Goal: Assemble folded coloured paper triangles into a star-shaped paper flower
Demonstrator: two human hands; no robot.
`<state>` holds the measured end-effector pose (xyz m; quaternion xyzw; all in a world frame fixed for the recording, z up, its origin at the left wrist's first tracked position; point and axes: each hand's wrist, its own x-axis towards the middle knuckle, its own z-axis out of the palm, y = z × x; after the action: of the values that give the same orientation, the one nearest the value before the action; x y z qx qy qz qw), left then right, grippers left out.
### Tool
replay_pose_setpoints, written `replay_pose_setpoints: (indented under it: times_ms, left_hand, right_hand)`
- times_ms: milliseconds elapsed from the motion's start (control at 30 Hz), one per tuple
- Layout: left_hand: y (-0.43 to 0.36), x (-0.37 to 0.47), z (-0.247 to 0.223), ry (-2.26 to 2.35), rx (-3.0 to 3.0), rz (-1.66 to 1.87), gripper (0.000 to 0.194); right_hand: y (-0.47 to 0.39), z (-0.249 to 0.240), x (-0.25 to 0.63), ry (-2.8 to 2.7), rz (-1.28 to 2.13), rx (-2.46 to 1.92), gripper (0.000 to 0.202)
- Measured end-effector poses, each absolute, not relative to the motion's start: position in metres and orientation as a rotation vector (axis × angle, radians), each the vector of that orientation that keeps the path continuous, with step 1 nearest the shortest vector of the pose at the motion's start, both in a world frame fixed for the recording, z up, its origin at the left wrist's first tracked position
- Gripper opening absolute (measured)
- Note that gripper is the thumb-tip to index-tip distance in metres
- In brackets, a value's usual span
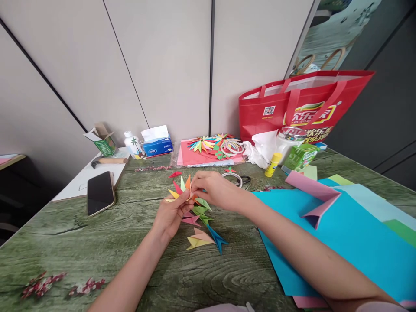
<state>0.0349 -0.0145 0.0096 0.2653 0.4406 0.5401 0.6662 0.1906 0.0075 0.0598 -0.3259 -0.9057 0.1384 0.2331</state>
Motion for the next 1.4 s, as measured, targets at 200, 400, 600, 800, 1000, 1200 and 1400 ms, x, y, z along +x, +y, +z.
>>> replay_pose_setpoints:
  times_ms: [200,400,600,800,1000,1200,1400]
  left_hand:
    - [-0.015,0.035,0.007,0.994,0.596,1.23,0.009]
    - [-0.012,0.034,0.005,1.013,0.598,1.223,0.008]
    - [-0.012,0.034,0.006,1.022,0.594,1.223,0.009]
    - [-0.014,0.034,0.008,1.031,0.582,1.239,0.009]
    - [-0.014,0.035,0.011,1.029,0.596,1.236,0.011]
    - [-0.015,0.034,0.011,1.009,0.589,1.242,0.013]
    - [-0.015,0.034,0.009,1.012,0.548,1.253,0.011]
  right_hand:
    - [0.004,0.056,0.188,-2.557,0.321,-0.965,0.015]
    - [0.003,0.052,0.184,-2.604,0.204,-1.003,0.014]
    - [0.001,0.054,0.181,-2.621,0.145,-1.055,0.015]
    - [0.0,0.057,0.179,-2.597,0.209,-1.073,0.011]
    - [0.007,0.053,0.186,-2.479,0.37,-0.95,0.009]
    - [0.007,0.051,0.187,-2.511,0.334,-0.946,0.011]
    - [-0.001,0.053,0.177,-2.646,0.072,-1.078,0.009]
